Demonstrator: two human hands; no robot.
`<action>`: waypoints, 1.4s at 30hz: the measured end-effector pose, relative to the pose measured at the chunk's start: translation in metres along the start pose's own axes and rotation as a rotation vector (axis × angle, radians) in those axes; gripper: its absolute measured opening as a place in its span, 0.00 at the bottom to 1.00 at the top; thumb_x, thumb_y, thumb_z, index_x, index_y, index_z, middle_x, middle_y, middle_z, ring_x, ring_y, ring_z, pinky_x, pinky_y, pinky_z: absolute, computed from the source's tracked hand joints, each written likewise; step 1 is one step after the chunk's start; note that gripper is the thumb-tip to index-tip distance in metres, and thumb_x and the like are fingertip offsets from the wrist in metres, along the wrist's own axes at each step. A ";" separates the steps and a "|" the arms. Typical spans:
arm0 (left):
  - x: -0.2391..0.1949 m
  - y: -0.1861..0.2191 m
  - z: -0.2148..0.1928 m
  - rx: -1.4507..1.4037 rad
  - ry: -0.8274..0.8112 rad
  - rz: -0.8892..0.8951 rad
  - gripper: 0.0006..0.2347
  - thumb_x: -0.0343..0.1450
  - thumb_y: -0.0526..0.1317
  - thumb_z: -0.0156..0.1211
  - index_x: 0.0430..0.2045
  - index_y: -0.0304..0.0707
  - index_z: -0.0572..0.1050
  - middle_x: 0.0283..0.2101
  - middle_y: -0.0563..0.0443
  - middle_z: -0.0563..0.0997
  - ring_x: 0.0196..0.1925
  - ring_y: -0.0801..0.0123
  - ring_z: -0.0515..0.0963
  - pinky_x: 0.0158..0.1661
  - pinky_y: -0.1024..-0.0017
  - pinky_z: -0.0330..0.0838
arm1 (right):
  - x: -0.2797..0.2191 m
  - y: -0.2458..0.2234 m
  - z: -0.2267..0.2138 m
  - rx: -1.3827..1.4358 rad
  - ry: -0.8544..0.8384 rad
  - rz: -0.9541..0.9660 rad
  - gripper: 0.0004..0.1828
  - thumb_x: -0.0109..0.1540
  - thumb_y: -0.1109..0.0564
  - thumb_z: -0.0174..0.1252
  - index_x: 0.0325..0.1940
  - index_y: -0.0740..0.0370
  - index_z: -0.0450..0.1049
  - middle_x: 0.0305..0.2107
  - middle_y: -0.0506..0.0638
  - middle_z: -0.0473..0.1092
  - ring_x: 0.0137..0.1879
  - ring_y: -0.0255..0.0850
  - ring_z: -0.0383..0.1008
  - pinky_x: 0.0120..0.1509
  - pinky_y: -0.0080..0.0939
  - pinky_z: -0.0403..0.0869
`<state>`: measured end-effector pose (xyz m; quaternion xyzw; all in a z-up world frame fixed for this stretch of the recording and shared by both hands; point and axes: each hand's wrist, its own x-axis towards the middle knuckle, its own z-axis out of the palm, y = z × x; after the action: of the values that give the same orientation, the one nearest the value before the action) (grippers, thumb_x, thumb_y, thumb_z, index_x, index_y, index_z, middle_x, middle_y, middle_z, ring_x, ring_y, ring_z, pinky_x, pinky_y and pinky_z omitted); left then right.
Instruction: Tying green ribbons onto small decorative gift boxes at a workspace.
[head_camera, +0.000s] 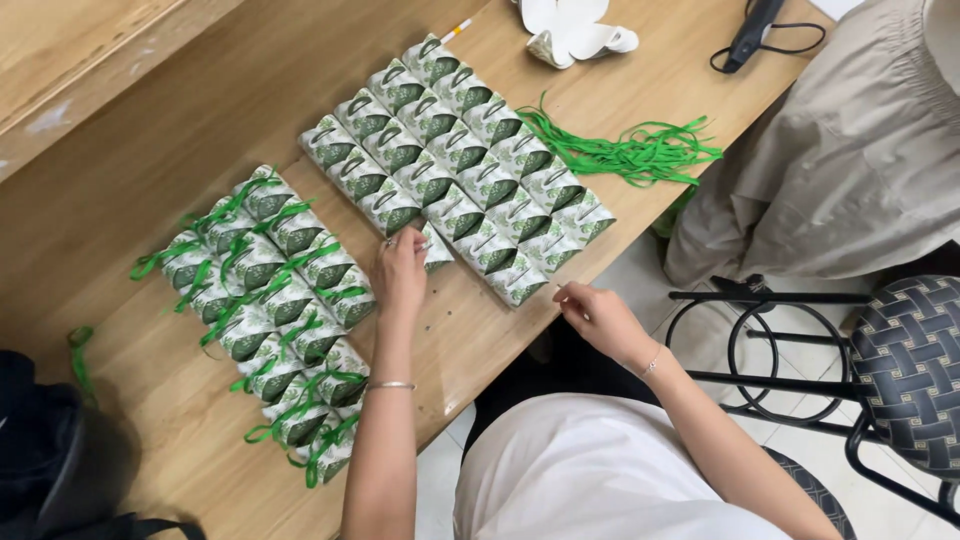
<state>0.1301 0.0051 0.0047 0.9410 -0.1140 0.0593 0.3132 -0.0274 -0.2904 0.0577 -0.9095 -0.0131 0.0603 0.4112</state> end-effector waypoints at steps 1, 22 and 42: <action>-0.010 0.010 -0.009 0.000 -0.001 0.000 0.06 0.69 0.34 0.65 0.37 0.40 0.76 0.42 0.49 0.83 0.46 0.50 0.79 0.45 0.54 0.72 | 0.005 0.006 -0.008 0.001 -0.001 0.001 0.09 0.63 0.60 0.56 0.47 0.62 0.75 0.33 0.57 0.78 0.37 0.50 0.80 0.43 0.45 0.77; -0.087 0.151 -0.019 0.116 0.007 -0.411 0.15 0.68 0.40 0.64 0.49 0.44 0.77 0.49 0.46 0.78 0.54 0.50 0.75 0.55 0.53 0.64 | 0.220 0.188 -0.113 -0.619 0.271 -0.113 0.13 0.50 0.55 0.70 0.38 0.54 0.80 0.37 0.56 0.73 0.53 0.52 0.70 0.49 0.56 0.66; -0.013 0.254 0.014 -0.029 -0.008 -0.265 0.07 0.72 0.39 0.59 0.39 0.39 0.79 0.41 0.46 0.83 0.42 0.50 0.80 0.50 0.58 0.68 | 0.224 0.213 -0.142 -0.502 0.152 -0.287 0.04 0.57 0.55 0.66 0.31 0.54 0.77 0.32 0.46 0.76 0.48 0.46 0.74 0.57 0.58 0.62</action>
<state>0.0547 -0.1981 0.1376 0.9434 0.0091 0.0120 0.3315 0.2069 -0.5208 -0.0310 -0.9734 -0.1254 -0.0719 0.1778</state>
